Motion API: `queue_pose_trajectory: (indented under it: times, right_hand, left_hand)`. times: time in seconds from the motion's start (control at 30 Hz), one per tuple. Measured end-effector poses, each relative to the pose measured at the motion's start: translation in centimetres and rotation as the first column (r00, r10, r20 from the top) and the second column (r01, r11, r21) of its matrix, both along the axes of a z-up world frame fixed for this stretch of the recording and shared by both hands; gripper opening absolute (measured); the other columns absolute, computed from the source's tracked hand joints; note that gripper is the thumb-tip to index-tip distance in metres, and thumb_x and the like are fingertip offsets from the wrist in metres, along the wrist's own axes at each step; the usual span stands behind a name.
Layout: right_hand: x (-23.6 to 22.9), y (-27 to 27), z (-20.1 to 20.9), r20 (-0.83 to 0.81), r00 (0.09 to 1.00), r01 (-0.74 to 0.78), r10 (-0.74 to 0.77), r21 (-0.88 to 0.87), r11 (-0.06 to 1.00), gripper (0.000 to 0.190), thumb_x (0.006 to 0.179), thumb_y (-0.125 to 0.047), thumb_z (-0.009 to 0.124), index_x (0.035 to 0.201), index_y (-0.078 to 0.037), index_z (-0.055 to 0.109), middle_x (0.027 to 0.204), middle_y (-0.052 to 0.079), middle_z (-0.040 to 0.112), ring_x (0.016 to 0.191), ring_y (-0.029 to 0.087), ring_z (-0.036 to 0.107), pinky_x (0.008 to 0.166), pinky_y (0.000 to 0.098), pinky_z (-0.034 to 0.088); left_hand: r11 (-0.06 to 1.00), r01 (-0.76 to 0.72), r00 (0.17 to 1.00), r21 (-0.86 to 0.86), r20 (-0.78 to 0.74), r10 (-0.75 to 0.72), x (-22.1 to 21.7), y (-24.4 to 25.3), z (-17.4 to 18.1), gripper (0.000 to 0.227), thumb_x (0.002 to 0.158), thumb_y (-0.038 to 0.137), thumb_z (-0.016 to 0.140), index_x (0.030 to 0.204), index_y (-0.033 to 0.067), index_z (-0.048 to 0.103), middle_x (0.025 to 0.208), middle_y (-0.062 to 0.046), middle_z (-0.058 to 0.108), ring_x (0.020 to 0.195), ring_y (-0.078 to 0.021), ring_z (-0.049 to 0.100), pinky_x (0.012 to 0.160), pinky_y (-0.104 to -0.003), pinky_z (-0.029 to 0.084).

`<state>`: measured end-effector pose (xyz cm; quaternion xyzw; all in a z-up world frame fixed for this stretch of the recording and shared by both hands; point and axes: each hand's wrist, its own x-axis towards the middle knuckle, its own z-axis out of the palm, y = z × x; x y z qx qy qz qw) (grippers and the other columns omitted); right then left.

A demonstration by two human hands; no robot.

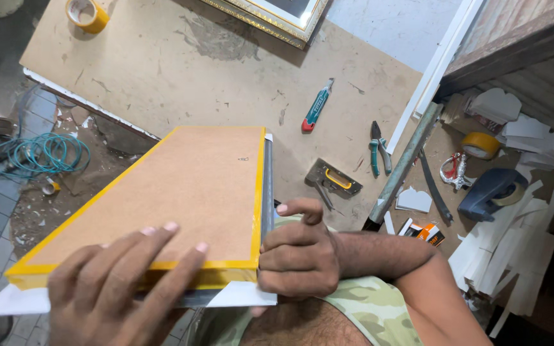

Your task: The person assembles a picture frame by applying yellow tape to the edges of a rectangular board, cutting the tape with a utility knife, and attaching white corner pieces. The person repeats this process for multiple frames in a workshop setting.

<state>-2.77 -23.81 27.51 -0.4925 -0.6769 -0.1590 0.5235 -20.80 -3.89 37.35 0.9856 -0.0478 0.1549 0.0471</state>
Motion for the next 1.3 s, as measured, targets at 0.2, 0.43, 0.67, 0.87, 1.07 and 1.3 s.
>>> queue_pose_trajectory:
  times: [0.2, 0.43, 0.67, 0.87, 1.07, 1.3]
  right_hand:
    - [1.6, -2.5, -4.0, 0.13, 0.988, 0.116, -0.086, -0.242, 0.963, 0.012, 0.095, -0.026, 0.078, 0.093, -0.016, 0.071, 0.095, -0.004, 0.073, 0.1, 0.014, 0.068, 0.114, 0.0498, 0.026]
    - [4.4, -3.5, -16.3, 0.368, 0.898, 0.395, -0.241, -0.432, 0.811, 0.014, 0.095, -0.012, 0.068, 0.107, -0.011, 0.075, 0.119, 0.004, 0.073, 0.107, 0.016, 0.066, 0.113, 0.0417, 0.039]
    - [5.4, -2.5, -29.1, 0.3, 0.922, 0.385, -0.245, -0.643, 0.662, 0.012, 0.09, -0.01, 0.066, 0.099, -0.004, 0.072, 0.129, 0.012, 0.065, 0.118, 0.025, 0.064, 0.116, 0.051, 0.041]
    - [4.4, -3.0, -30.8, 0.346, 0.874, 0.486, -0.341, -0.628, 0.608, 0.015, 0.089, -0.008, 0.066, 0.102, -0.005, 0.073, 0.132, 0.012, 0.063, 0.123, 0.028, 0.059, 0.113, 0.0523, 0.039]
    - [3.8, -3.1, -28.5, 0.393, 0.837, 0.544, -0.381, -0.671, 0.504, 0.036, 0.079, -0.013, 0.073, 0.115, -0.011, 0.071, 0.128, 0.017, 0.059, 0.122, 0.034, 0.055, 0.11, 0.0539, 0.039]
    - [2.2, -7.1, -26.9, 0.21, 0.589, 0.503, -0.78, -0.851, 0.151, 0.058, 0.075, -0.027, 0.086, 0.123, -0.004, 0.062, 0.115, 0.018, 0.06, 0.109, 0.038, 0.058, 0.093, 0.048, 0.048]
  left_hand:
    - [0.986, -0.152, 0.958, -0.067, -0.254, 0.13, -2.1, 1.6, -5.0, 0.087, 0.056, 0.023, 0.071, 0.142, 0.0163, 0.058, 0.143, -0.006, 0.062, 0.132, -0.0236, 0.059, 0.108, -0.043, 0.043]
    - [0.989, -0.139, 0.978, -0.053, -0.166, 0.129, 2.2, -1.6, -22.9, 0.058, 0.088, 0.015, 0.057, 0.146, 0.0102, 0.052, 0.153, -0.011, 0.051, 0.139, -0.0295, 0.046, 0.109, -0.048, 0.036]
    - [0.971, -0.192, 0.969, 0.143, -0.126, 0.211, 6.3, -3.9, -38.5, 0.067, 0.095, 0.022, 0.056, 0.159, 0.0291, 0.041, 0.168, -0.007, 0.03, 0.153, -0.0269, 0.028, 0.121, -0.055, 0.022]
    - [0.975, -0.173, 0.918, -0.139, -0.38, 0.109, 9.6, -4.0, -39.2, 0.094, 0.069, 0.035, 0.08, 0.155, 0.0278, 0.041, 0.166, -0.017, 0.021, 0.153, -0.0358, 0.017, 0.119, -0.06, 0.014]
    - [0.965, -0.086, 0.972, -0.246, -0.234, 0.027, 14.1, -3.5, -38.6, 0.053, 0.064, 0.046, 0.088, 0.11, 0.0255, 0.072, 0.158, -0.011, 0.041, 0.153, -0.0358, 0.024, 0.117, -0.071, 0.01]
    - [0.954, -0.086, 0.98, -0.287, -0.197, 0.029, 14.2, -3.3, -39.8, 0.037, 0.066, 0.046, 0.089, 0.094, 0.0258, 0.075, 0.145, -0.003, 0.057, 0.153, -0.0343, 0.029, 0.118, -0.072, 0.006]
